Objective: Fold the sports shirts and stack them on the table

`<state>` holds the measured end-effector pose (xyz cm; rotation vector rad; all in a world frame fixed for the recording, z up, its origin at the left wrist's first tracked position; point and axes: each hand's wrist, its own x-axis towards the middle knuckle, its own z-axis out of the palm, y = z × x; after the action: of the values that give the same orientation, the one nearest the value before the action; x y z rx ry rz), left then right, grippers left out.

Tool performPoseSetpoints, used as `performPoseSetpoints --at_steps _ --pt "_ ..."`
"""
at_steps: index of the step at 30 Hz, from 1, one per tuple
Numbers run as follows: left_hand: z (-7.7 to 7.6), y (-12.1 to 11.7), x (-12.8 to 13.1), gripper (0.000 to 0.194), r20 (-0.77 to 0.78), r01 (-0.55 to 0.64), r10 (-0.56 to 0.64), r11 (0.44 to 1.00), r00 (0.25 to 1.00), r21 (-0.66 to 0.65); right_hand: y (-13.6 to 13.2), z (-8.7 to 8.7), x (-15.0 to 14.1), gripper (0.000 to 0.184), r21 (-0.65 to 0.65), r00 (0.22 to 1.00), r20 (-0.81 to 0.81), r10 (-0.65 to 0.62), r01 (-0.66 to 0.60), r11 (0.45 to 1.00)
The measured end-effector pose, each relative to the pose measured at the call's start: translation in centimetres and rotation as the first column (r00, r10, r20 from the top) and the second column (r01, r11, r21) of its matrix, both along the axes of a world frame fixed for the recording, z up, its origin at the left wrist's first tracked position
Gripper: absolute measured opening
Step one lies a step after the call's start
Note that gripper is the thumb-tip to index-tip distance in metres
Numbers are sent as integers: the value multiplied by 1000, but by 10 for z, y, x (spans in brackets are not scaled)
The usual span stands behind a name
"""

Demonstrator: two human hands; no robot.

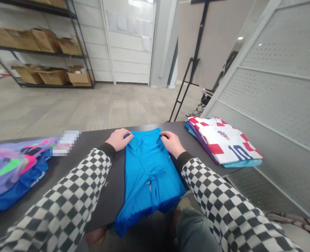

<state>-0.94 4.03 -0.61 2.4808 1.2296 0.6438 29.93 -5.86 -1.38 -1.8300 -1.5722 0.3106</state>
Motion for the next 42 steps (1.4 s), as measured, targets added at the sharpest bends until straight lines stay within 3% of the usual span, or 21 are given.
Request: performPoseSetpoints --at_steps 6,11,14,17,20,27,30,33,38,42 --pt "-14 12 -8 32 -87 22 -15 997 996 74 -2 0 5 35 -15 983 170 67 -66 998" --pt "-15 15 -9 34 -7 40 -40 997 999 63 3 2 13 32 -22 950 310 -34 43 999" --pt "-16 15 -7 35 3 54 -54 996 999 71 8 5 11 42 -45 935 328 134 -127 991" --pt "-16 16 -5 35 -5 47 -46 996 999 72 11 6 10 43 -205 919 296 259 -204 957" --pt "-16 16 -5 34 -27 35 -33 997 999 74 11 5 16 41 -258 942 270 199 -128 958" --pt "-17 16 -5 29 -44 2 2 996 999 84 5 5 15 40 -174 957 287 48 2 985" --pt "-18 16 -4 31 -43 3 0 997 999 77 2 6 7 38 -91 952 288 109 -86 992" --pt "-16 15 -4 32 -46 -1 4 997 999 73 2 6 6 37 -154 940 280 195 -157 976" --pt "-12 14 -5 33 -63 -13 17 998 998 69 3 9 20 36 -261 960 266 90 -18 965" --pt "-8 11 -3 33 -71 -32 38 996 997 85 3 8 22 38 -206 954 286 85 -25 978"
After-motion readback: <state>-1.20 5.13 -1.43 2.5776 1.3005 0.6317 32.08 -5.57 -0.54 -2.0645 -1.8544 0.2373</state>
